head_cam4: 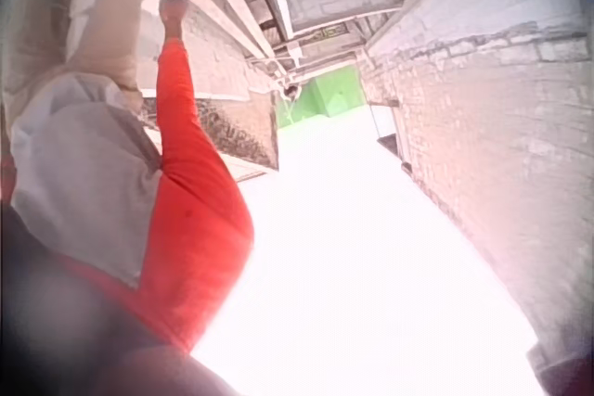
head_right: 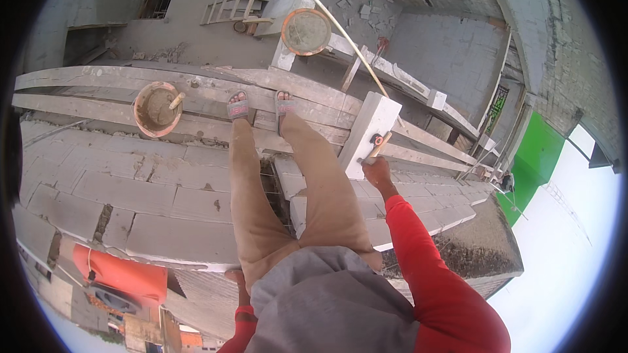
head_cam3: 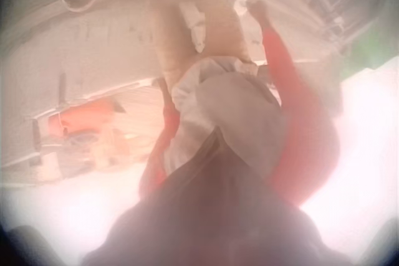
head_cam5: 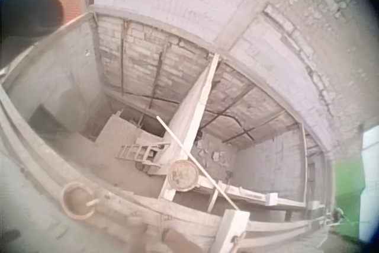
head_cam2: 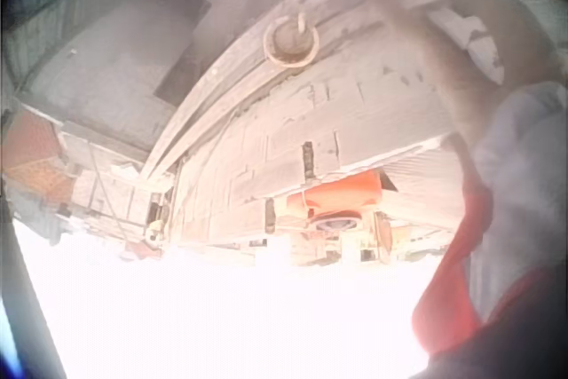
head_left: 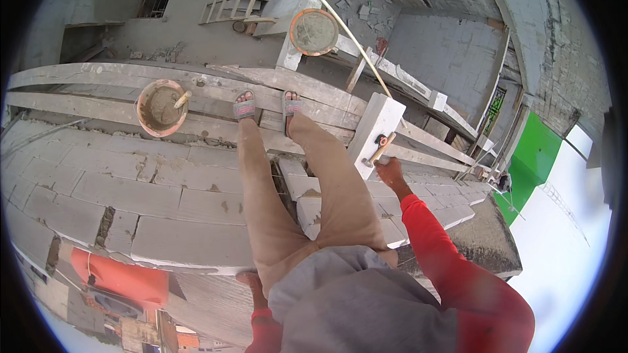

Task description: The person measures and cuts a white tile on a rooftop, then applies mortar and places the tile onto a wall. The person uses a tape measure, hand saw, and trowel to complete the task.

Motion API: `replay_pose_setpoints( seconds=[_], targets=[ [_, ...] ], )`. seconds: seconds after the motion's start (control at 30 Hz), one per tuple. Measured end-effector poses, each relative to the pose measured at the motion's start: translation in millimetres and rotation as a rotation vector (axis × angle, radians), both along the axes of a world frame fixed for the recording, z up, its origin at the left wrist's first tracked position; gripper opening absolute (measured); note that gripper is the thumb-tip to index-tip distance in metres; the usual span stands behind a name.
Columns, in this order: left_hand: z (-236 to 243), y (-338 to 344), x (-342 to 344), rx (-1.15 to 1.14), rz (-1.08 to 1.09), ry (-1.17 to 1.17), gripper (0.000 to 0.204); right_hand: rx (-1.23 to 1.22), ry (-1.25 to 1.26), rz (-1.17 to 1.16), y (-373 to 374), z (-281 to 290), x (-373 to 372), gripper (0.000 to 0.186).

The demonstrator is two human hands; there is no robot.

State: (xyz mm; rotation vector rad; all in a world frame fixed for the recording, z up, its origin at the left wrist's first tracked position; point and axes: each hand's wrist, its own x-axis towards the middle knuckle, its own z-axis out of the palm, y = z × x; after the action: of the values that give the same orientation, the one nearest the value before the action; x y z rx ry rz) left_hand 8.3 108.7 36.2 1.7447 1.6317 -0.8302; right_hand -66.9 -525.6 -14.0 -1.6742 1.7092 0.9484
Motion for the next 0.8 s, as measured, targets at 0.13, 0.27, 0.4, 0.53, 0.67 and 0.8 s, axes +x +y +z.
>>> replay_pose_setpoints(
  seconds=[0.13,0.27,0.4,0.53,0.67,0.8],
  targets=[
    [9,0,19,0.011,-0.145,0.065,0.061,0.062,0.111,-0.117,38,-8,-63,0.038],
    [16,-17,39,0.029,-0.297,0.105,0.058,0.056,0.184,-0.261,49,-40,-123,0.039],
    [23,-39,59,0.071,-0.481,0.134,0.056,0.084,0.062,-0.435,32,-91,-179,0.045],
    [29,-63,93,0.119,-0.712,0.187,0.054,0.073,0.026,-0.473,-5,-159,-235,0.054],
    [43,-95,152,0.233,-1.065,0.347,0.051,-0.026,0.062,-0.453,-48,-241,-294,0.063],
    [38,-146,217,0.477,-1.628,0.765,0.049,-0.082,0.136,-0.576,-81,-327,-352,0.062]
  ],
)
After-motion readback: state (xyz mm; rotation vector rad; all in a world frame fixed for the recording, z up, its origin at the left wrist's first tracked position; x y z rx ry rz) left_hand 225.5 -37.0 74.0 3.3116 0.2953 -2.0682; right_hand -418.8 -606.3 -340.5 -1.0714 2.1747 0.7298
